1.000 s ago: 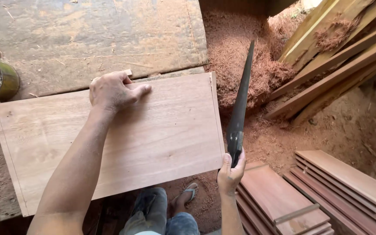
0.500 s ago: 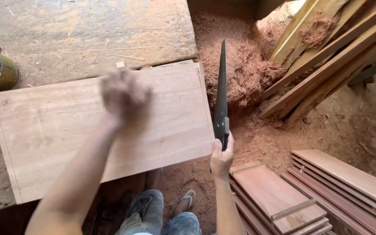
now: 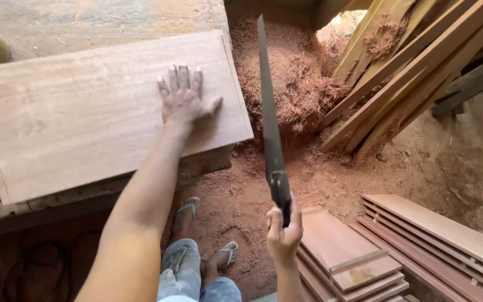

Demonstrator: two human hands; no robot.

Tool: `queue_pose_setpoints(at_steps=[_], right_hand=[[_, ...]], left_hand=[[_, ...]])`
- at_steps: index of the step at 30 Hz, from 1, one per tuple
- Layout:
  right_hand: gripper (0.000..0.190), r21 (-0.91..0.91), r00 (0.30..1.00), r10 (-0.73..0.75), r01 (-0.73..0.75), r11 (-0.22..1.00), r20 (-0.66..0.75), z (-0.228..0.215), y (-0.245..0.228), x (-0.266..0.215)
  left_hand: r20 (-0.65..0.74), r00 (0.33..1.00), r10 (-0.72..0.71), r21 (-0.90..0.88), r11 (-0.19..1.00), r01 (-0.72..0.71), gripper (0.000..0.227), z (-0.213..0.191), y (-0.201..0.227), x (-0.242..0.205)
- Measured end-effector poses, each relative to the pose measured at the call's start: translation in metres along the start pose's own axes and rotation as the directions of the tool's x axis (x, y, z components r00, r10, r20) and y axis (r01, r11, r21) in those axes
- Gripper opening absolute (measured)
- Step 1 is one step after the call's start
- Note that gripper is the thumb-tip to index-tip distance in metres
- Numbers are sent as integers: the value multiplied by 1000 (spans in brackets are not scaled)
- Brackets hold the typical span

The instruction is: The person uses a hand saw to cut a rectangular wooden plank placed on a workbench. They hold the plank steady with one hand while sawing along a marked line with the other, then flip the plank to continue cutting from the opposite side.

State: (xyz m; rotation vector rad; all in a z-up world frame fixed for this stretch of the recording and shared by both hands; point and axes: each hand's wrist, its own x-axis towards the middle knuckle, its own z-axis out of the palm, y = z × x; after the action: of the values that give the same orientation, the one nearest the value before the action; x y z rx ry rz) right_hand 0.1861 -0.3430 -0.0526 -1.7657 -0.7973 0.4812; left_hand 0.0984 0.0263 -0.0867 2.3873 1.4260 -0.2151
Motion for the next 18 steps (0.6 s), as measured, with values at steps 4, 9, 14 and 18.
queue_pose_setpoints(at_steps=[4, 9, 14, 18], right_hand=[[46, 64, 999, 35, -34, 997, -9, -25, 33, -54], [50, 103, 971, 236, -231, 968, -44, -54, 58, -104], [54, 190, 915, 389, -366, 911, -103, -29, 62, -79], [61, 115, 927, 369, -361, 926, -63, 23, 31, 1]], left_hand=[[-25, 1000, -9, 58, 998, 10, 102, 2, 0, 7], [17, 999, -37, 37, 999, 36, 103, 15, 7, -29], [24, 999, -24, 32, 999, 24, 100, 22, 13, -63], [6, 991, 132, 58, 990, -132, 114, 19, -3, -100]])
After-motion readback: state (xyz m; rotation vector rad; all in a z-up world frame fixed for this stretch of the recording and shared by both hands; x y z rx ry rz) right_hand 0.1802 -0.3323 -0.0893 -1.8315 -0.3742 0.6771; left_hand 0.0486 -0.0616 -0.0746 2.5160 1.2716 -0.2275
